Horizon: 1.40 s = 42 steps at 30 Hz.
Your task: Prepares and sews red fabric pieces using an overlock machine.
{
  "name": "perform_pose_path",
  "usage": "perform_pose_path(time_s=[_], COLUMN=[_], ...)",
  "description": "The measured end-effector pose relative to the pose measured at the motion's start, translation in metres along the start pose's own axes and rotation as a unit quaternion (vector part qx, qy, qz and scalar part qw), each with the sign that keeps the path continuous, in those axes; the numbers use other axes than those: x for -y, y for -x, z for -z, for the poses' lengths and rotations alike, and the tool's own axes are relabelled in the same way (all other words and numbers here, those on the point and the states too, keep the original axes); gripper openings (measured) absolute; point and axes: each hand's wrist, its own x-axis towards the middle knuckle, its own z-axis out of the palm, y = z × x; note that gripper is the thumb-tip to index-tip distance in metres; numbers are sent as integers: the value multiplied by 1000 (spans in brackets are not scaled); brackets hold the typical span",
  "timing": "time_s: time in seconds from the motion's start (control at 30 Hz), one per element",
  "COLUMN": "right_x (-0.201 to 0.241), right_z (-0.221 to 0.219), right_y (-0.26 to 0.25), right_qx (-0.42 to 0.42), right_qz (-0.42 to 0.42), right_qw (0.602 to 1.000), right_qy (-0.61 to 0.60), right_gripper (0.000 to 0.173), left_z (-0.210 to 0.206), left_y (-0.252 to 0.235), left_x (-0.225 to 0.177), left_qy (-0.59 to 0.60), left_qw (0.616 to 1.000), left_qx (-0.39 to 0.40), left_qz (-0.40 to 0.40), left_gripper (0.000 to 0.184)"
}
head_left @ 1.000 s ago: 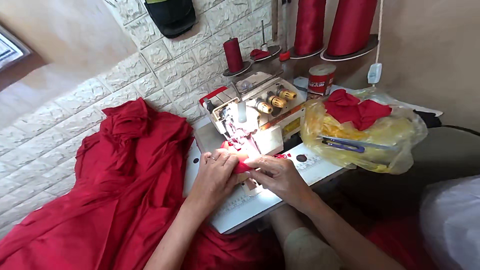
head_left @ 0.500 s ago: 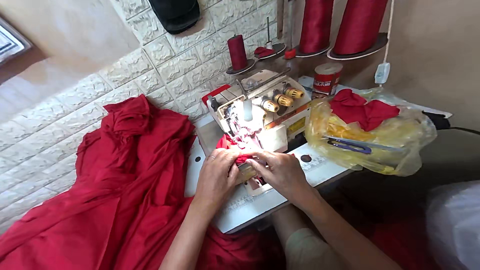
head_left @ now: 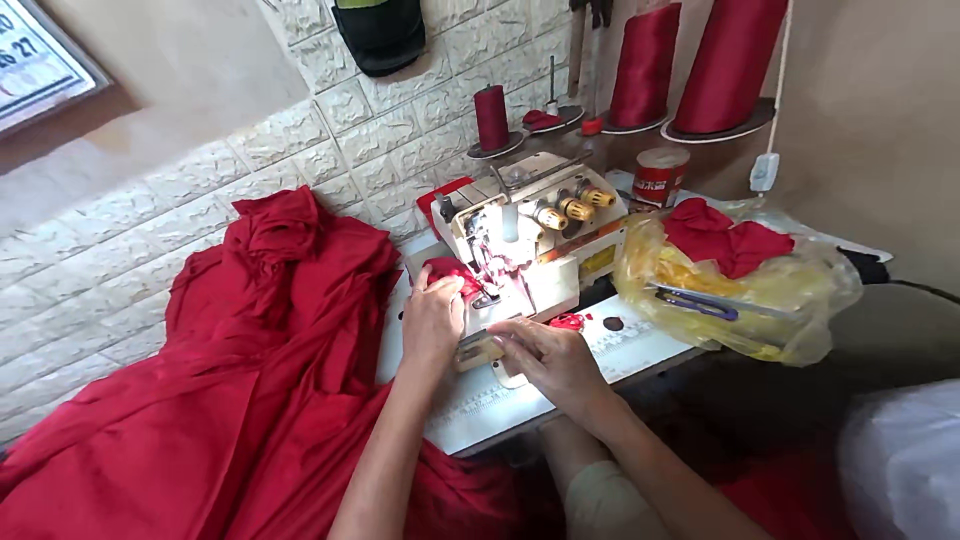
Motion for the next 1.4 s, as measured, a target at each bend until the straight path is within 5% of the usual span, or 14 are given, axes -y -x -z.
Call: perform_pose_path(time_s=[0.1,0.23,0.33,0.4,0.47,0.57,0.77,0.87,0.93,1.0,1.07,1.13,1.23,1.4], right_x=[7,10,10,6,-3,-7,-22,-26,-20,-9,10,29,51,77], right_z=[-8,-11,-1,13,21,18,36,39,30,11,-14,-41,-78,-119], right_y=[2,3,4,2,-4,-10,1,8,12,16,17,17,13,4], right_qx=[30,78,83,31,3,24,150,260,290,281,237,204,226,331], right_qz=[-10,-79,-127,-155,-146,-156,-191,-160,-127,-93,-73,-60,-39,-31], right_qw=[999,985,964,985,983,964,966,952,946,941,941,937,930,931], right_qy=[-21,-131,-220,-69,110,213,95,2,-75,-163,-230,-277,-287,-150], right_gripper=[25,44,51,59,69,77,63,46,39,32,25,17,19,32], left_z=[5,55,71,42,5,-19,70,144,208,266,308,320,289,210], left_y=[0,12,31,35,37,39,37,32,25,25,39,60,91,123], left_x=[-10,-56,-72,-78,-85,-86,-47,0,39,71,82,77,72,138], left_qy=[-77,-105,73,132,146,154,90,24,-134,-304,-375,-362,-300,-252], left_qw=[995,963,965,957,964,965,863,940,987,927,853,848,906,923], left_qx=[9,144,248,255,221,212,464,324,84,-162,-249,-239,-139,37], left_qz=[57,202,45,-30,-18,3,-178,-108,7,152,265,304,265,289], left_gripper=[25,24,27,36,42,34,20,14,21,33,54,71,69,72])
